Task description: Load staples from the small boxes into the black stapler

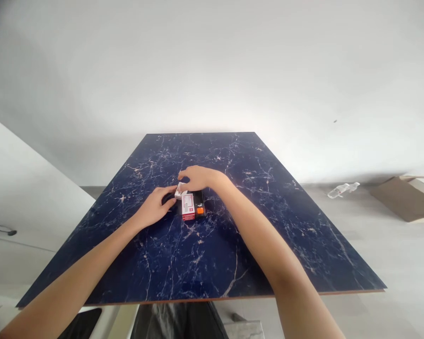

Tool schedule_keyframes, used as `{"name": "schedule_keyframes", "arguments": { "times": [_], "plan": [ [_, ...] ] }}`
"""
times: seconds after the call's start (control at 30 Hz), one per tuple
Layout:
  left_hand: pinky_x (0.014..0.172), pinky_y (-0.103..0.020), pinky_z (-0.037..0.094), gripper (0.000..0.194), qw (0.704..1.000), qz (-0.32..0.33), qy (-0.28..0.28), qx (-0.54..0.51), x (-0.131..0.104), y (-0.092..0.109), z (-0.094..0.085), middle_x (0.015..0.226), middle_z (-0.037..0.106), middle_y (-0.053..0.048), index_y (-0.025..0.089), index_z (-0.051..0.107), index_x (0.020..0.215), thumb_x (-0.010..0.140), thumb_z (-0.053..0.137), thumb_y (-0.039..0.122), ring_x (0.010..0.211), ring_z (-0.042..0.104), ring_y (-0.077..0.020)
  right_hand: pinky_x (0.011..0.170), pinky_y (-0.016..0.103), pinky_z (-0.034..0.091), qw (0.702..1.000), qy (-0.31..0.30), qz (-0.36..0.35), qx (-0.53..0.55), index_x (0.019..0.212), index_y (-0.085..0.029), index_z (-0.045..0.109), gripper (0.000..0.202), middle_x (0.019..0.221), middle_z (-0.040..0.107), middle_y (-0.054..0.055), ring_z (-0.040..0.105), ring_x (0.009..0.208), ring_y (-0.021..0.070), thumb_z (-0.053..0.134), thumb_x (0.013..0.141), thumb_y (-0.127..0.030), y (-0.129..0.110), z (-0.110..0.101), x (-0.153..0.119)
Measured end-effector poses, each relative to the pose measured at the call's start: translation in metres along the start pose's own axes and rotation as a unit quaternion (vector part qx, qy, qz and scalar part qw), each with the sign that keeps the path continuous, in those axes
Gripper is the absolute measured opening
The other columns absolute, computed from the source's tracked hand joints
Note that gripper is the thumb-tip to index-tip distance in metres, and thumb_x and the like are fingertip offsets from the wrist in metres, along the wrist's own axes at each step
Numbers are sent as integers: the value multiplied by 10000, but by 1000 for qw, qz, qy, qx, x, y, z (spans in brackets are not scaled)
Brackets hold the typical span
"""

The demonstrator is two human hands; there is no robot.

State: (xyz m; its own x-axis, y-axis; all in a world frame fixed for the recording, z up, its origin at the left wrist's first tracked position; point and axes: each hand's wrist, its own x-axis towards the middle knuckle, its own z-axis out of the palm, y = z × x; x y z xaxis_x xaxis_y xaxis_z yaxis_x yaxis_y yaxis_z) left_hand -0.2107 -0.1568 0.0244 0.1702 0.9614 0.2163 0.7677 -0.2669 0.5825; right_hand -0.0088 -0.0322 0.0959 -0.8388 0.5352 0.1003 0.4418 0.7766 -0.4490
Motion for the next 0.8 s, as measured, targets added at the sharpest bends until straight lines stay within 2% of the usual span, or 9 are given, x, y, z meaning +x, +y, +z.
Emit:
{"name": "schedule_keyframes", "arguments": {
  "times": [0.17,0.27,0.37,0.43,0.5,0.57,0.7,0.8],
  "plan": [
    [1083,-571,429,526,999,21,-24,24,-1,5,0,1380,658,-104,237,563,1455,929,556,248,1272,541,-354,941,496,527,991,126,26,26,1295,-261,680,426,1310,692,98,664,1136,328,547,982,-517,-7,-17,-18],
    [1097,-598,410,598,999,12,-42,3,-3,8,0,1397,652,-101,266,487,1522,929,559,245,1324,504,-359,922,499,534,982,163,83,37,1354,-260,632,476,1329,678,116,664,1145,339,478,1013,-554,-13,-9,-47],
    [1096,-588,423,704,996,13,-78,-31,-8,11,-3,1424,623,-111,306,363,1596,928,581,268,1390,456,-350,892,503,546,973,151,159,74,1386,-258,598,517,1311,689,142,689,1111,345,451,1016,-587,-16,17,-80],
    [1056,-565,465,795,994,21,-104,-41,-12,13,-6,1461,575,-132,335,316,1616,901,662,355,1389,462,-369,834,466,564,968,123,178,127,1412,-267,565,521,1279,711,128,728,1017,313,430,1023,-586,-17,35,-96],
    [1015,-554,492,922,992,23,-119,-32,-14,14,-9,1475,545,-153,356,296,1621,832,758,471,1360,487,-398,804,437,566,963,120,185,158,1406,-279,552,499,1231,737,103,742,978,297,444,1018,-573,-19,50,-105],
    [1002,-553,493,991,992,20,-124,-11,-13,14,-10,1466,548,-157,367,294,1620,784,796,549,1337,505,-409,777,421,557,960,139,195,146,1368,-282,568,468,1171,758,88,747,953,306,516,986,-548,-22,59,-106],
    [1058,-553,449,938,992,34,-116,23,-2,16,-2,1481,557,-125,359,347,1597,795,783,574,1358,491,-391,691,393,523,955,169,227,89,1280,-267,617,437,1074,777,94,747,850,326,624,915,-507,-24,58,-104],
    [1085,-544,431,907,992,54,-111,30,18,26,13,1486,558,-117,340,398,1573,787,793,565,1361,496,-380,629,361,492,951,175,247,65,1210,-267,641,366,977,782,85,737,784,314,613,917,-485,-12,47,-112]
  ]
}}
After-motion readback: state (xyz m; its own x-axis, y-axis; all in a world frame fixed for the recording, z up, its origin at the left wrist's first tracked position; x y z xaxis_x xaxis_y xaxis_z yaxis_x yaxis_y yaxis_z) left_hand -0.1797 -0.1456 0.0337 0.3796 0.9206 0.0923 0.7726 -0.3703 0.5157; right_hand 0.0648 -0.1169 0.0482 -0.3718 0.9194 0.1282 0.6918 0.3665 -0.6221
